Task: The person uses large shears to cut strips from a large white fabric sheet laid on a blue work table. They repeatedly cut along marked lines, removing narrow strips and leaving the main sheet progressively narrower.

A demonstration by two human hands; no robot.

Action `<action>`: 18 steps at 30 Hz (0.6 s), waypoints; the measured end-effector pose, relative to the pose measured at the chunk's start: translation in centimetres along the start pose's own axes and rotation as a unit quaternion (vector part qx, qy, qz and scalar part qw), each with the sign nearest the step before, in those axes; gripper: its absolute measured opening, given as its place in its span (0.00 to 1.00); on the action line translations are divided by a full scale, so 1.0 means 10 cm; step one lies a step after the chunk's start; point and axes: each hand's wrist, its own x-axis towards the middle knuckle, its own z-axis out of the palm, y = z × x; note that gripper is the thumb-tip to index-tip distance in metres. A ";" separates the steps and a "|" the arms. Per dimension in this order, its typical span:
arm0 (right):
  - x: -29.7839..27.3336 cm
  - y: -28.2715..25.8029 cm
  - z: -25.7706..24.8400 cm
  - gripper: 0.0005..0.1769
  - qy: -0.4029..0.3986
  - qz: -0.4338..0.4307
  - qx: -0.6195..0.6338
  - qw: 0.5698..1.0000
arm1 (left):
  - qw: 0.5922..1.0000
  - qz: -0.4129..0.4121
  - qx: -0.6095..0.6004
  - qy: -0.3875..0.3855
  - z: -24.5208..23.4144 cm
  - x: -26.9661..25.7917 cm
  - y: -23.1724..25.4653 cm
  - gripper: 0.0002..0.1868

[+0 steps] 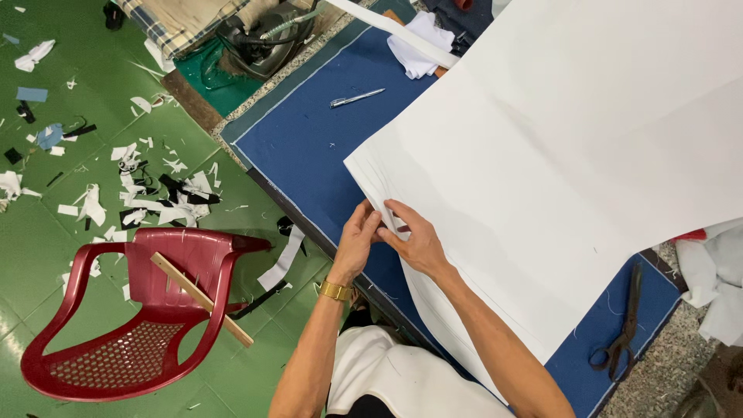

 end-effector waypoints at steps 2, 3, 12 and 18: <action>0.03 0.02 -0.04 0.32 0.004 -0.004 0.011 1.000 | 1.000 0.001 0.004 0.009 0.08 -0.04 0.14 0.25; 0.04 0.04 -0.05 0.29 0.007 -0.007 0.022 1.000 | 1.000 0.000 0.008 0.018 0.11 -0.06 0.21 0.25; 0.16 0.06 0.24 0.28 -0.009 -0.140 -0.116 0.983 | 0.944 0.044 0.258 0.203 -0.58 0.27 -0.80 0.11; 0.39 0.77 0.83 0.37 -0.070 -0.170 -0.265 0.946 | 0.909 -0.010 0.331 0.253 -1.13 0.46 -1.40 0.14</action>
